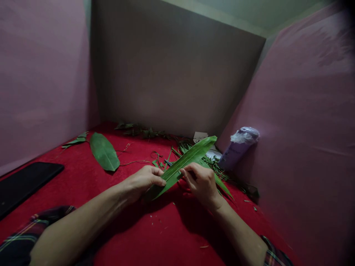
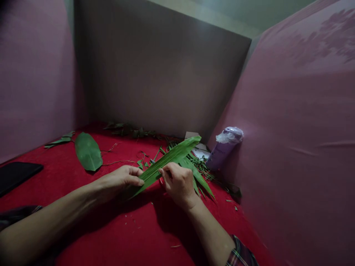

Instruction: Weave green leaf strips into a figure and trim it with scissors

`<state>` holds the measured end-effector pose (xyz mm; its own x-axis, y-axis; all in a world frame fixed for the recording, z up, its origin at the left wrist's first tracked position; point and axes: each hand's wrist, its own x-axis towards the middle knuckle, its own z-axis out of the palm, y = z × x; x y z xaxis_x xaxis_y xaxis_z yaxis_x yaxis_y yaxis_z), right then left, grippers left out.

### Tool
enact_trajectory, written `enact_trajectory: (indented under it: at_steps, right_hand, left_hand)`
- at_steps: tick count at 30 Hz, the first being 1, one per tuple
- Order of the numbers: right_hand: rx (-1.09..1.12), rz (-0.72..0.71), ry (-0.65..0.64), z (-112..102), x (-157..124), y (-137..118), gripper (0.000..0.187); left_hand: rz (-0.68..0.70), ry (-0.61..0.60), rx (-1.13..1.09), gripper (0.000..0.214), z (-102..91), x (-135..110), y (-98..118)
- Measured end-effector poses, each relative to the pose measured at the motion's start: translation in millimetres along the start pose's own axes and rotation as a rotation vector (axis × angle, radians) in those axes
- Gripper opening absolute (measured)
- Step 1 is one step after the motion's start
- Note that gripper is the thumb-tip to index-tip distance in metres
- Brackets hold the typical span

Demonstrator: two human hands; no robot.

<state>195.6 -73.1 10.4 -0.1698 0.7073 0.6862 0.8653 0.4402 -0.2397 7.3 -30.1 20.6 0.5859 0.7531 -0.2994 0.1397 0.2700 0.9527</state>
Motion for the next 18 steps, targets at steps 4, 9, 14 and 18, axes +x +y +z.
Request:
enact_trajectory:
  at_steps: [4,9,14,18]
  right_hand:
    - [0.017,-0.015,-0.017,1.4,-1.3,-4.1,0.018]
    - [0.024,-0.058,-0.087,1.5,-2.9,-8.3,0.018]
    - [0.0,-0.086,-0.138,-0.4,-2.7,-11.9,0.021]
    - [0.002,-0.109,-0.151,-0.9,-2.7,-13.2,0.02]
  left_hand:
    - [0.051,-0.005,0.007,0.019,2.2,0.0,-0.4]
    - [0.121,0.014,-0.011,0.029,4.2,3.2,-2.3]
    - [0.146,0.02,0.059,0.03,2.3,5.3,-4.0]
    - [0.157,-0.009,0.112,0.032,0.9,5.3,-4.3]
